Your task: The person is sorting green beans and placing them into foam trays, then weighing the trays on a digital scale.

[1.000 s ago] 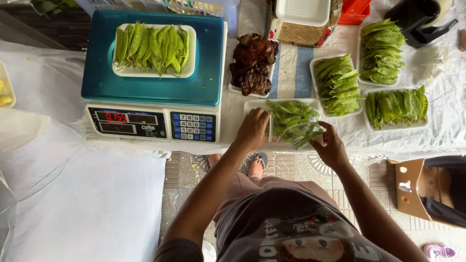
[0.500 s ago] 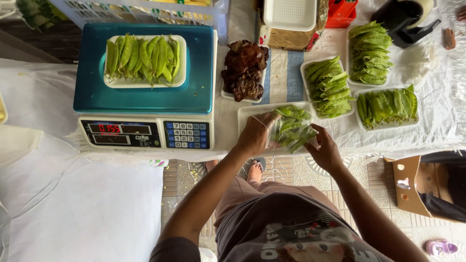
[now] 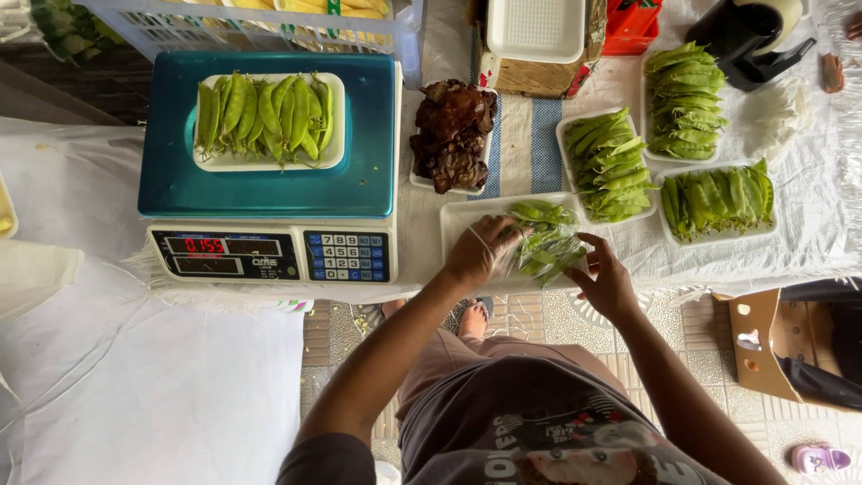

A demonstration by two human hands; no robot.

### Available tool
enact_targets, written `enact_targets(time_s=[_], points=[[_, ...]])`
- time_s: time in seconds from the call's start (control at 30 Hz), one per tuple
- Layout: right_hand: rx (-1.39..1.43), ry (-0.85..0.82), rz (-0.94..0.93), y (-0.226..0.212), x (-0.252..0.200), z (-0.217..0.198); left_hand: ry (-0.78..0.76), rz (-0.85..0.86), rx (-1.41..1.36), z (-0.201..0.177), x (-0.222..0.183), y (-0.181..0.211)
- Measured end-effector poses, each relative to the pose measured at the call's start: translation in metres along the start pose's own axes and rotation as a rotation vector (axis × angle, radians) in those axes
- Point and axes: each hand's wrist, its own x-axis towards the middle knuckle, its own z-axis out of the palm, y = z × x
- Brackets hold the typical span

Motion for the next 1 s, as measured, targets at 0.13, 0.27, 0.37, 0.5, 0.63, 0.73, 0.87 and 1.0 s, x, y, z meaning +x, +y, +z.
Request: enact_targets(time_s=[0.13, 0.27, 0.37, 0.5, 0.63, 0.73, 0.87, 1.0], points=[[-0.018, 0.009, 0.002, 0.002, 0.002, 0.001, -0.011, 0.036, -0.286, -0.068, -0.016, -0.007], [-0.019, 0.014, 0.039, -0.006, 0.001, 0.001, -0.136, -0.34, -0.642, -0.086, -0.029, -0.016], [-0.022, 0.014, 0.046, -0.015, -0.005, 0.001, -0.098, -0.492, -0.667, -0.058, -0.038, -0.025], [-0.033, 0.01, 0.039, -0.016, -0.005, 0.0, -0.061, -0.739, -0.76, -0.053, -0.036, -0.02], [-0.047, 0.009, 0.029, -0.013, -0.003, 0.001, 0.151, -0.993, -1.242, -0.079, -0.035, -0.018], [-0.027, 0.01, 0.031, -0.01, -0.002, 0.001, 0.295, -1.09, -1.238, -0.078, -0.037, -0.018], [-0.103, -0.005, 0.002, 0.002, 0.004, 0.001, 0.238, -1.065, -0.821, -0.068, -0.041, -0.009], [-0.281, -0.067, -0.081, 0.025, 0.023, -0.008, 0.287, -1.095, -0.755, -0.07, -0.045, 0.002]])
